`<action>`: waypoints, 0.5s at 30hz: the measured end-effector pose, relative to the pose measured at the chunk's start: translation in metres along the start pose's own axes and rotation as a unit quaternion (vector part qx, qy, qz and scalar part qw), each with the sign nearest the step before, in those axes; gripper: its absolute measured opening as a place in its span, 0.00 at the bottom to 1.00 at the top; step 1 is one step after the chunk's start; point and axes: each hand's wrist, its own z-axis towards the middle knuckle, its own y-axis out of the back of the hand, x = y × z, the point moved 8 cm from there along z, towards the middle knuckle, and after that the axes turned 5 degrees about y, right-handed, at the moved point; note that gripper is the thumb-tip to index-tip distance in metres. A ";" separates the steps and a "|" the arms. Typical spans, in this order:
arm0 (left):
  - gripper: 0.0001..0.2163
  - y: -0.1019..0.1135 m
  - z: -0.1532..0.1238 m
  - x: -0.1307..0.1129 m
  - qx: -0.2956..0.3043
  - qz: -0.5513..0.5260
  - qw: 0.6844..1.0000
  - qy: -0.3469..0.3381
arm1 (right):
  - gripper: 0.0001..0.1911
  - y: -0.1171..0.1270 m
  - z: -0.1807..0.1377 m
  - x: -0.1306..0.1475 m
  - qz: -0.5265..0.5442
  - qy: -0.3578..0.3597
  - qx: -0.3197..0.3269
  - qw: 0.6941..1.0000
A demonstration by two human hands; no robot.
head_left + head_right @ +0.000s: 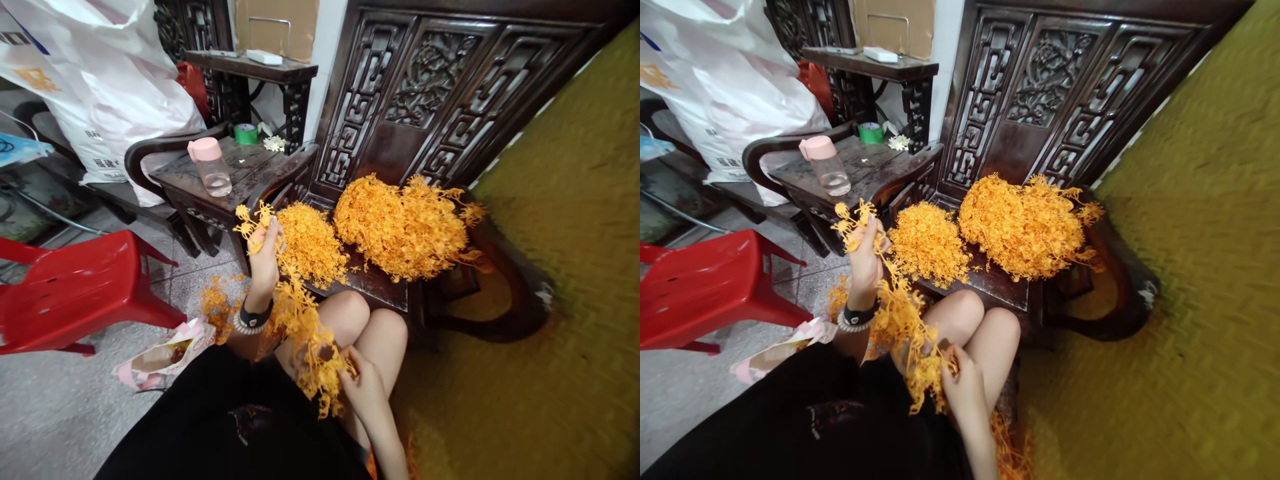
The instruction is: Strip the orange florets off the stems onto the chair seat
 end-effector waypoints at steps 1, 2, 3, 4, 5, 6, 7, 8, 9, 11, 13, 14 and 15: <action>0.15 -0.007 0.001 0.001 0.009 -0.008 1.000 0.005 | 0.05 -0.005 -0.003 -0.002 0.006 0.001 0.005 1.000; 0.15 -0.013 0.001 0.002 0.017 -0.018 1.000 0.010 | 0.05 -0.009 -0.007 -0.004 0.013 0.002 0.008 1.000; 0.15 -0.019 0.001 0.004 0.025 -0.028 0.999 0.017 | 0.06 -0.011 -0.010 -0.006 0.023 0.001 0.009 1.000; 0.16 -0.025 0.001 0.005 0.034 -0.038 0.998 0.028 | 0.06 -0.013 -0.014 -0.008 0.036 -0.001 0.008 0.999; 0.16 -0.031 0.002 0.007 0.046 -0.047 0.997 0.043 | 0.06 -0.014 -0.017 -0.011 0.052 -0.002 0.000 0.999; 0.17 -0.038 0.002 0.010 0.061 -0.055 0.995 0.061 | 0.06 -0.014 -0.019 -0.012 0.070 0.000 -0.019 0.997; 0.17 -0.044 0.003 0.013 0.076 -0.062 0.992 0.078 | 0.06 -0.012 -0.021 -0.012 0.088 0.008 -0.046 0.995; 0.18 -0.051 0.002 0.017 0.091 -0.065 0.989 0.095 | 0.05 -0.010 -0.022 -0.011 0.104 0.022 -0.074 0.992; 0.18 -0.057 0.001 0.022 0.107 -0.063 0.986 0.112 | 0.04 -0.008 -0.021 -0.008 0.116 0.039 -0.096 0.988; 0.19 -0.073 -0.007 0.037 0.161 -0.036 0.973 0.158 | 0.08 -0.007 -0.014 0.000 0.135 0.072 -0.086 0.984; 0.19 -0.090 -0.025 0.057 0.251 0.010 0.942 0.222 | 0.20 -0.008 0.000 0.009 0.172 0.086 -0.019 0.981; 0.20 -0.096 -0.036 0.067 0.291 0.035 0.922 0.252 | 0.27 -0.006 0.008 0.012 0.205 0.085 0.013 0.975; 0.20 -0.097 -0.046 0.076 0.308 0.065 0.908 0.278 | 0.31 0.000 0.016 0.015 0.246 0.080 0.030 0.965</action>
